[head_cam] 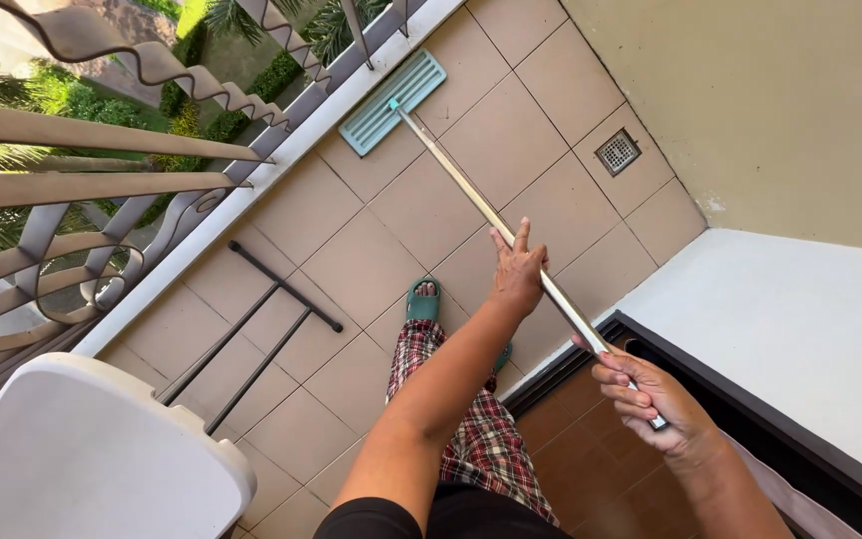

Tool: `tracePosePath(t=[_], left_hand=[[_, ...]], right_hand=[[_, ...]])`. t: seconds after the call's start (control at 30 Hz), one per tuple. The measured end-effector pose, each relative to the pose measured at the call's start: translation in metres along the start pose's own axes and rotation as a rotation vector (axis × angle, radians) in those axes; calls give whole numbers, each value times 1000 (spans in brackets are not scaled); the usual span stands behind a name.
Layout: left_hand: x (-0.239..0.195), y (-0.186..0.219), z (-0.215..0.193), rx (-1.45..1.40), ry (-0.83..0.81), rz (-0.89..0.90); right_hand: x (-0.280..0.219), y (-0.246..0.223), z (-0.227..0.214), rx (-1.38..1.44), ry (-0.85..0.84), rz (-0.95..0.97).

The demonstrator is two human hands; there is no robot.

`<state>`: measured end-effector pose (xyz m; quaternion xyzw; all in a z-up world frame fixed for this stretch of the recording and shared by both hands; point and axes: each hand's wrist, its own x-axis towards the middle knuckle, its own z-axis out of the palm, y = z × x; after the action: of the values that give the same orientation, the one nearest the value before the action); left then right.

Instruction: The person mops a tiled balcony floor using a flat mop with a long handle. They move the mop back and forth across the surface, covering the area near the sliding door and the balcony railing.

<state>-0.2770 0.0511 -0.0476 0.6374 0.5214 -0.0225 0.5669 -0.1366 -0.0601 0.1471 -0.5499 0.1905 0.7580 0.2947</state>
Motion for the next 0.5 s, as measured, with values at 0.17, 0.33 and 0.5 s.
tracePosePath(t=[0.17, 0.33, 0.5], left_hand=[[0, 12, 13, 247, -19, 104], [-67, 30, 29, 418, -212, 198], [-122, 48, 69, 481, -439, 265]], right_hand=[[-14, 11, -7, 98, -108, -56], [-52, 75, -53, 183, -80, -41], [-54, 169, -205, 405, -313, 230]])
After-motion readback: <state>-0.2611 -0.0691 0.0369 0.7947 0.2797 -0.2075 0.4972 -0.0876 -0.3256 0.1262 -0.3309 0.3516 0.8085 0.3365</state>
